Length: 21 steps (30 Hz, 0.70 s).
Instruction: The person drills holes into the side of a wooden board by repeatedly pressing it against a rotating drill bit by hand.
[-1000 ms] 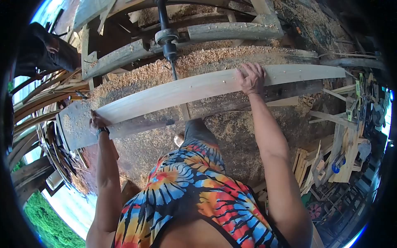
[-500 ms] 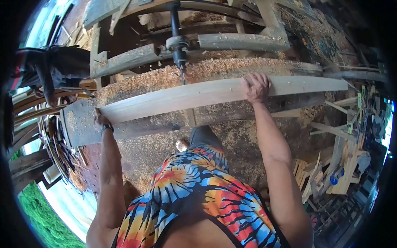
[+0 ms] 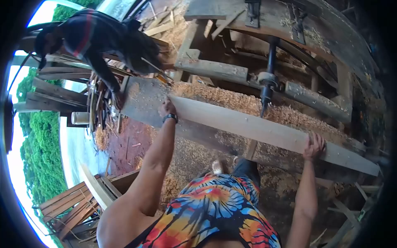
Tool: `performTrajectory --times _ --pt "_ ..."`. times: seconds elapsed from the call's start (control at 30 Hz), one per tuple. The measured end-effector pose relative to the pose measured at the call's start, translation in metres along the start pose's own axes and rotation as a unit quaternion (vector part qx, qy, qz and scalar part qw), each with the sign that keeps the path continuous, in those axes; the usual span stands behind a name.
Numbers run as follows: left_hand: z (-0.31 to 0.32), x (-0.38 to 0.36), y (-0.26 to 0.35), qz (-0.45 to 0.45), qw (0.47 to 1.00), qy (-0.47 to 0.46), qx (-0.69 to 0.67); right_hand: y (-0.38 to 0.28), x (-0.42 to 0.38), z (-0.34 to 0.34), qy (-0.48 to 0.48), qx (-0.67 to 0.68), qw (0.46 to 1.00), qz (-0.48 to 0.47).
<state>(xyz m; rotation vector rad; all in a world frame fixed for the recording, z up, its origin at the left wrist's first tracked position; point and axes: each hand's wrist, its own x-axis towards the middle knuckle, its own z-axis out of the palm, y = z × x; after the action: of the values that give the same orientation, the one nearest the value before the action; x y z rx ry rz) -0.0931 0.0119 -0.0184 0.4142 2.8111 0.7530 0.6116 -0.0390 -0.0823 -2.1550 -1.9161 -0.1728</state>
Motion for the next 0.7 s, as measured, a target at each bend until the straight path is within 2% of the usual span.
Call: performTrajectory --times 0.03,0.13,0.27,0.33,0.37,0.43,0.53,0.57,0.6,0.7 --pt "0.001 0.000 0.002 -0.015 1.000 -0.008 0.001 0.004 0.000 0.000 0.002 -0.006 1.000 0.001" --pt "0.014 0.013 -0.010 0.025 0.999 0.018 -0.022 0.000 0.003 -0.005 -0.002 0.009 1.000 0.008" --pt "0.023 0.019 -0.011 0.006 0.997 0.061 -0.035 -0.008 0.007 -0.007 0.011 0.024 1.000 -0.003" --pt "0.068 0.078 -0.060 0.081 0.993 0.075 0.045 -0.003 0.008 -0.001 0.033 0.041 0.998 -0.019" --pt "0.078 0.089 -0.067 0.094 0.992 0.079 0.022 0.000 0.010 0.001 0.054 0.053 0.997 -0.033" --pt "0.097 0.114 -0.083 0.127 0.989 0.076 -0.016 -0.011 0.013 -0.010 0.037 0.073 0.997 -0.016" --pt "0.114 0.143 -0.111 0.224 0.969 0.072 -0.072 -0.021 0.018 -0.021 0.036 0.050 0.998 -0.005" --pt "0.146 0.184 -0.144 0.175 0.968 0.096 -0.149 -0.027 0.020 -0.026 0.035 0.043 0.998 -0.005" --pt "0.102 0.131 -0.094 0.124 0.988 0.074 -0.046 -0.030 0.020 -0.028 0.032 0.040 0.999 -0.008" --pt "0.068 0.096 -0.048 0.093 0.993 0.065 0.012 -0.034 0.023 -0.032 0.019 0.033 0.999 0.005"
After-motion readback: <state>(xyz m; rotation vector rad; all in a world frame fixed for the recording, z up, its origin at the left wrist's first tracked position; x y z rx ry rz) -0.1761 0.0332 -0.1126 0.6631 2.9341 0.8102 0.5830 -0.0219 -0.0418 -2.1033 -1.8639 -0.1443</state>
